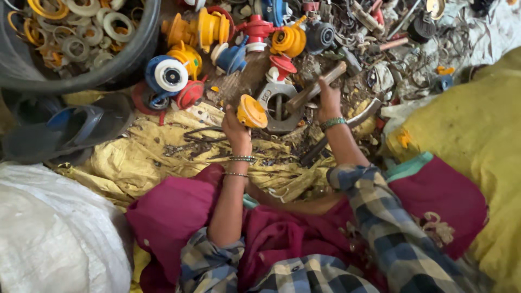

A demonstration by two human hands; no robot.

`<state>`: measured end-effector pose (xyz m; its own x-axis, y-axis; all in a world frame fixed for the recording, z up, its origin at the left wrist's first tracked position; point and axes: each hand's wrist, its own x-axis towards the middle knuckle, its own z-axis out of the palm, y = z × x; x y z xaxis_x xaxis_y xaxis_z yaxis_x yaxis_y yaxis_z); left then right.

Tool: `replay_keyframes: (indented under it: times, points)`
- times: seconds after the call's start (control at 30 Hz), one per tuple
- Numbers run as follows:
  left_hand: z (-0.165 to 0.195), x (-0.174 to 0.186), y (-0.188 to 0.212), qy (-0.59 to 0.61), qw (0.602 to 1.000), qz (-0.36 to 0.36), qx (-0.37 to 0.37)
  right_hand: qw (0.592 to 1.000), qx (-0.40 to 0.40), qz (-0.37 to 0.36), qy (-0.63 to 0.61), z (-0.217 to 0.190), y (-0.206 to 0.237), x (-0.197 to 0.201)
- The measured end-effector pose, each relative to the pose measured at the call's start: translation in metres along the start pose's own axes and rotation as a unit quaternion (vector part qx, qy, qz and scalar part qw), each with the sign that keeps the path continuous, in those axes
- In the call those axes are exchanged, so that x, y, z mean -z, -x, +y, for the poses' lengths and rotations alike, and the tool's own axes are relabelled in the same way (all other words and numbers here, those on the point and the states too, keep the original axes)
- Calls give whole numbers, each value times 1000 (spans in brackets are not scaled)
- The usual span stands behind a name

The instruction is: The person sits on the floor and uses a hammer to strike and separate components of colorful plastic objects. They repeatedly hit the objects, remove parts, and place them into a nearby sack.

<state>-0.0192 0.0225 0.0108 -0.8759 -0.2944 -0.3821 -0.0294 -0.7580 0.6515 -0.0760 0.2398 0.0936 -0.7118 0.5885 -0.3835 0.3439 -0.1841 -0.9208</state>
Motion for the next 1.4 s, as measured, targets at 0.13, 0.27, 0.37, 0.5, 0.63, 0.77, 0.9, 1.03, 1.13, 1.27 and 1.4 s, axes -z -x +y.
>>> replay_keyframes:
  times: [0.13, 0.27, 0.37, 0.5, 0.63, 0.77, 0.9, 1.03, 1.13, 1.27, 1.4]
  points:
    - [2, -4, 1, -581, 798, 6, -163, 996, -50, -49, -61, 0, 7, -4]
    - [0, -9, 7, -691, 709, -25, -142, 974, -123, -84, -169, -13, 8, 4]
    - [1, -9, 7, -697, 699, -33, -156, 926, -107, -197, -303, -23, -4, 20]
    - [4, -6, 3, -700, 690, -34, -182, 803, -268, -242, -475, -33, -20, 47]
    - [9, -9, 1, -682, 693, -8, -232, 916, -133, -227, -302, -33, -3, 75]
    - [11, -15, 4, -712, 650, -20, -264, 982, 60, -176, 21, -44, 68, 85]
    - [12, -17, 1, -723, 641, -12, -258, 953, 201, -162, 156, -60, 146, 87]
    - [8, -18, -3, -735, 623, 2, -269, 915, 193, -149, 321, -44, 192, 92]
    - [6, -20, -5, -726, 632, 7, -272, 898, 144, -209, 360, -7, 204, 83]
    - [9, -23, -4, -721, 642, 8, -260, 869, 146, -234, 411, 13, 204, 75]
    - [11, -23, -3, -719, 638, 3, -276, 914, 159, -222, 300, -24, 212, 87]
